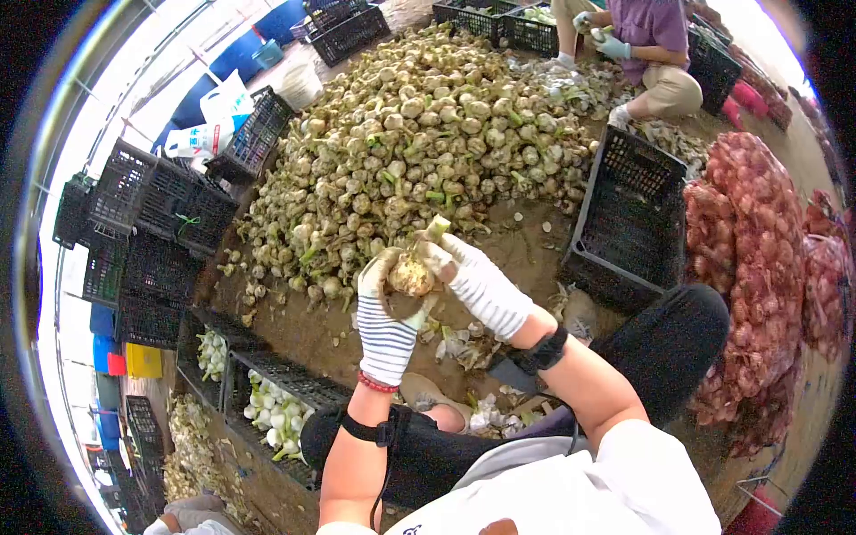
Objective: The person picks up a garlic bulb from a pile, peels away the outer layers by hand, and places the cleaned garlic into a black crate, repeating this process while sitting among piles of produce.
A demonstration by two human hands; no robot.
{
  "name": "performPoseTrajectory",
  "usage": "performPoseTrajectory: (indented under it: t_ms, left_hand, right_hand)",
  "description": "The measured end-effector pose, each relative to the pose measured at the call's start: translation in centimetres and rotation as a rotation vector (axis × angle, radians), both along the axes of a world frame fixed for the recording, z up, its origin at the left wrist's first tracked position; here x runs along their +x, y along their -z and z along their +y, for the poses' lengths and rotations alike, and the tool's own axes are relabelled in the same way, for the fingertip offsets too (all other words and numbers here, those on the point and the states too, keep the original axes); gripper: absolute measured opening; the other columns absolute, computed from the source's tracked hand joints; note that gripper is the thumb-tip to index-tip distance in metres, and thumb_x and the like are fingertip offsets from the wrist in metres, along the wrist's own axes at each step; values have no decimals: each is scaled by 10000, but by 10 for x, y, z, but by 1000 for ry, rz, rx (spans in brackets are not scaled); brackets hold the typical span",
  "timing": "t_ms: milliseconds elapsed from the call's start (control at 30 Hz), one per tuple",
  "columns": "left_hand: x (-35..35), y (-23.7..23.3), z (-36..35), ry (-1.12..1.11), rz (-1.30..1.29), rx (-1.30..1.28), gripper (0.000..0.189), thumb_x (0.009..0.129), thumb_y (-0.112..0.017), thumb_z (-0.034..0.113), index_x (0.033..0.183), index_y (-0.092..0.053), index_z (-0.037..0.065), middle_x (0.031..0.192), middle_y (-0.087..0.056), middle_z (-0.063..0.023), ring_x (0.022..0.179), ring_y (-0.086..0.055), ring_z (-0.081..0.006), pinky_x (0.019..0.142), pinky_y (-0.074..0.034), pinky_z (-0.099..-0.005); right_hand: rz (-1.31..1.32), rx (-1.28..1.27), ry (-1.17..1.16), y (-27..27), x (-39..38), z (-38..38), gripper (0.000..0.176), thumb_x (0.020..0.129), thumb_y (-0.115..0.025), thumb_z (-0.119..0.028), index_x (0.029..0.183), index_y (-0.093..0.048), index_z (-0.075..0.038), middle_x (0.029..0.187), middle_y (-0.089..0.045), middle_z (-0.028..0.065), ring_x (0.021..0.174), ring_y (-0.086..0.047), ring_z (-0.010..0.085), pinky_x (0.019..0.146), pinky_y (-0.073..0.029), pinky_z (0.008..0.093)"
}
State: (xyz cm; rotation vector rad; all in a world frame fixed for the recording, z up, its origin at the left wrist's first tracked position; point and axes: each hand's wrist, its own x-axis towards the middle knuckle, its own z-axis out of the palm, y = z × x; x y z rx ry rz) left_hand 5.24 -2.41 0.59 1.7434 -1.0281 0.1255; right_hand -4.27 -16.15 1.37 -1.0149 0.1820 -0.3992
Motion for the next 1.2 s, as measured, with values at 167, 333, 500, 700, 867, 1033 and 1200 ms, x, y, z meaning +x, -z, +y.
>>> performPoseTrajectory:
  t_ms: [167,333,500,700,867,1033,1200]
  left_hand:
    - [-12,-14,3,-46,-139,43,741,630,-880,122,1276,-517,79,1230,-543,-137,1139,-546,-322,991,-461,-406]
    - [-12,-1,5,-4,-128,50,768,642,-885,125,1297,-487,72,1235,-547,-135,1136,-561,-284,982,-477,-393]
    - [-10,0,5,214,803,-180,764,694,-864,93,1304,-406,64,1251,-517,-103,1100,-592,-210,941,-528,-342]
    - [-10,6,-4,101,272,-119,705,668,-867,81,1224,-434,67,1207,-502,-107,1083,-568,-219,944,-503,-348]
    - [-10,1,-2,-71,-180,16,771,640,-891,112,1236,-403,62,1151,-499,-110,1045,-560,-223,926,-489,-336]
    - [-10,18,2,24,129,-41,735,651,-891,132,1216,-427,55,1178,-501,-126,1067,-550,-242,917,-491,-353]
    - [-13,2,5,176,744,-156,682,745,-841,217,1256,-419,58,1197,-534,-115,1095,-552,-213,949,-482,-345]
  right_hand:
    - [165,-386,104,-15,4,3,281,995,-567,-139,1239,-589,-3,1095,-642,36,1018,-550,87,913,-448,246]
    - [201,-414,88,-10,-6,-6,203,970,-584,-85,1156,-607,-6,1007,-639,15,917,-537,70,809,-477,237]
    - [266,-634,-25,-16,-15,-24,192,983,-563,-126,1122,-642,-20,887,-628,-11,802,-517,82,715,-453,252]
    - [82,-282,45,-12,-7,1,301,977,-605,-178,1227,-580,-13,1058,-634,16,963,-557,93,865,-471,261]
    - [240,-387,116,-5,5,3,314,961,-606,-88,1261,-551,-11,1074,-638,41,1002,-565,110,887,-472,258]
    - [220,-394,-6,-3,-6,-14,270,968,-551,-53,1233,-598,-29,951,-613,-36,781,-492,51,686,-444,207]
    - [151,-434,-39,-9,-16,-17,287,960,-561,-52,1244,-597,-28,935,-622,-19,803,-498,56,715,-445,214]
